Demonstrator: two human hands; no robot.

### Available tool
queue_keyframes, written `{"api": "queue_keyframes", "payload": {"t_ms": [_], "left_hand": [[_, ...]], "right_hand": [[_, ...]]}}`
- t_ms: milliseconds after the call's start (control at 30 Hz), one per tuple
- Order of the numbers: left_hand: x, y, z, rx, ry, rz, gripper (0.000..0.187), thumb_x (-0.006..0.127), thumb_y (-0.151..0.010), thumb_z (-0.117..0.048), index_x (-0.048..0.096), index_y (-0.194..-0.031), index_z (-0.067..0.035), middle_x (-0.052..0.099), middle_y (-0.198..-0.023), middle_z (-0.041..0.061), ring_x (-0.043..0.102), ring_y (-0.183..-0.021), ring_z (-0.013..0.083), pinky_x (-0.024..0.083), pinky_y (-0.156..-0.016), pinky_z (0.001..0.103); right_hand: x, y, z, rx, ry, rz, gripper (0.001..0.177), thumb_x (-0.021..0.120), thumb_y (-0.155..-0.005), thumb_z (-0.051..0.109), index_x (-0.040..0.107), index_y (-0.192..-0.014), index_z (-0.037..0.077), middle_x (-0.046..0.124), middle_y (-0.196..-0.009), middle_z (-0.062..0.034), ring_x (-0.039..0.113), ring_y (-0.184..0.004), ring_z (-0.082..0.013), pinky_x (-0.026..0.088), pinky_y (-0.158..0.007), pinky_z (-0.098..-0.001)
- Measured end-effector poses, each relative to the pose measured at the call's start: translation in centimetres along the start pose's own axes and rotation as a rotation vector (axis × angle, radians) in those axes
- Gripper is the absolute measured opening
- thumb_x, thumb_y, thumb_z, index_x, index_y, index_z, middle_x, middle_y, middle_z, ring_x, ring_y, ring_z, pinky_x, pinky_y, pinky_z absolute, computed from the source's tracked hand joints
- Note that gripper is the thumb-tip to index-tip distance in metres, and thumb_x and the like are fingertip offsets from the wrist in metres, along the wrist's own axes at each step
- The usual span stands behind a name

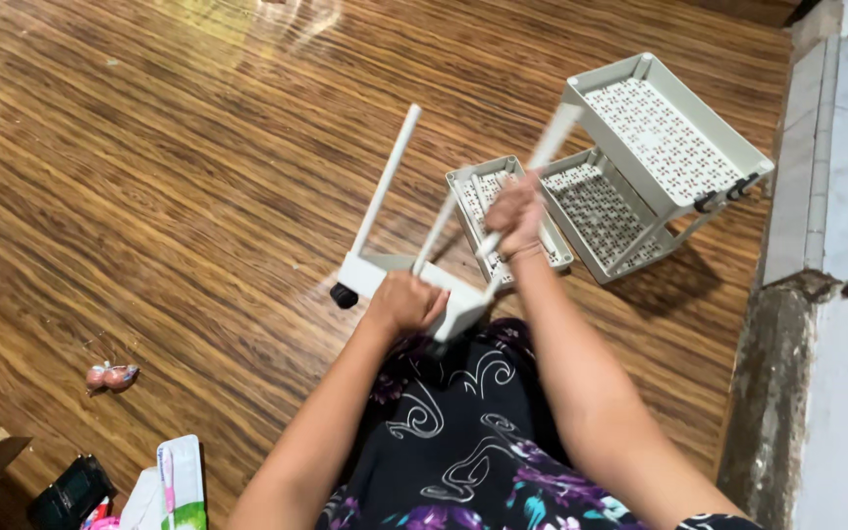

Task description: The person disassembles a white plastic three-tier rolling cart by removing the vertical support poles and separating the trays. They place the poles into one of the trays and handle the wheels and trays on the floor.

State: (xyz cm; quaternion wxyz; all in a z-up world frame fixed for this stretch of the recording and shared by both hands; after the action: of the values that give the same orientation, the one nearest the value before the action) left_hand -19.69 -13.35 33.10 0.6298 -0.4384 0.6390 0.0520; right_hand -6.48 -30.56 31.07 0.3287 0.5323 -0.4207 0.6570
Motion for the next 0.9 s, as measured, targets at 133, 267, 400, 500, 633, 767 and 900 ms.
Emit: {"api": "queue_keyframes", "payload": {"t_ms": [133,267,400,500,633,767,900], "left_hand": [[-0.1,0.9,-0.7,-0.013,-0.025,-0.067,0.042,0.060,-0.095,-0.029,0.066,-0.057,-0.012,0.064,-0.053,0.010,0.063,-0.049,0.0289,0.052,-0.057,0.044],[1.6,-1.8,0.2,-0.180,-0.137,-0.156,0.043,0.060,-0.096,-0.028,0.066,-0.056,-0.013,0.065,-0.055,0.010,0.063,-0.047,0.0274,0.052,-0.057,0.042],[2.5,-3.4,1.4,-0.279,-0.162,-0.199,0.043,0.063,-0.095,-0.030,0.066,-0.055,-0.014,0.064,-0.051,0.010,0.063,-0.045,0.0269,0.052,-0.054,0.041],[2.7,-3.4,1.4,-0.292,-0.195,-0.211,0.042,0.064,-0.093,-0.030,0.067,-0.055,-0.013,0.064,-0.051,0.010,0.063,-0.044,0.0267,0.052,-0.052,0.040],[2.0,-2.9,1.1,-0.241,-0.186,-0.215,0.041,0.063,-0.095,-0.027,0.066,-0.057,-0.012,0.065,-0.054,0.009,0.063,-0.045,0.0246,0.051,-0.052,0.039],[-1.7,-2.1,2.0,-0.248,-0.116,-0.286,0.041,0.060,-0.095,-0.021,0.062,-0.055,-0.011,0.064,-0.054,0.010,0.060,-0.046,0.0272,0.051,-0.056,0.043],[-7.4,-0.4,4.0,-0.232,0.065,-0.362,0.030,0.054,-0.088,-0.014,0.056,-0.058,-0.008,0.059,-0.057,0.011,0.058,-0.053,0.0304,0.047,-0.057,0.046]], "right_hand": [[-3.7,-1.9,9.7,-0.097,0.430,-0.302,0.052,0.047,-0.104,0.058,0.040,-0.072,0.018,0.030,-0.051,0.0083,0.027,-0.040,-0.0058,0.026,-0.037,-0.0245],[-13.3,1.4,14.2,-0.009,1.081,-1.101,0.025,0.057,-0.103,0.030,0.050,-0.084,0.015,0.043,-0.055,0.0010,0.036,-0.041,-0.0129,0.034,-0.038,-0.0320],[-20.6,5.5,13.2,0.219,1.492,-1.138,0.012,0.060,-0.090,0.008,0.065,-0.094,-0.002,0.058,-0.065,-0.0126,0.053,-0.048,-0.0229,0.039,-0.041,-0.0385],[-24.8,8.3,10.8,0.365,1.234,-1.117,0.013,0.071,-0.087,0.001,0.067,-0.100,-0.001,0.063,-0.075,-0.0118,0.057,-0.057,-0.0217,0.046,-0.048,-0.0369],[-25.8,9.2,10.7,0.008,1.069,-1.115,0.044,0.061,-0.092,0.010,0.056,-0.136,0.009,0.066,-0.114,-0.0139,0.067,-0.091,-0.0211,0.055,-0.068,-0.0364],[-25.6,7.3,9.2,0.106,1.301,-1.060,0.064,0.068,-0.093,0.021,0.046,-0.150,0.002,0.065,-0.133,-0.0205,0.066,-0.113,-0.0274,0.056,-0.090,-0.0411],[-23.2,4.6,8.3,0.039,1.380,-0.876,0.059,0.071,-0.094,0.030,0.049,-0.141,0.003,0.063,-0.128,-0.0151,0.061,-0.113,-0.0218,0.049,-0.094,-0.0380]]}}
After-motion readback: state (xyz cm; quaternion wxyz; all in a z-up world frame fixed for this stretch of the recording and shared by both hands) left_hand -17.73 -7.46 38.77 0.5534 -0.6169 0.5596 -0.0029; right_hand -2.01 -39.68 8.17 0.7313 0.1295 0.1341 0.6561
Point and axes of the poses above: each hand's wrist, its own y-axis away from the middle knuckle, its own x-axis out of the palm, z = x × y, the point moved 7 cm from there along -y, towards the middle knuckle
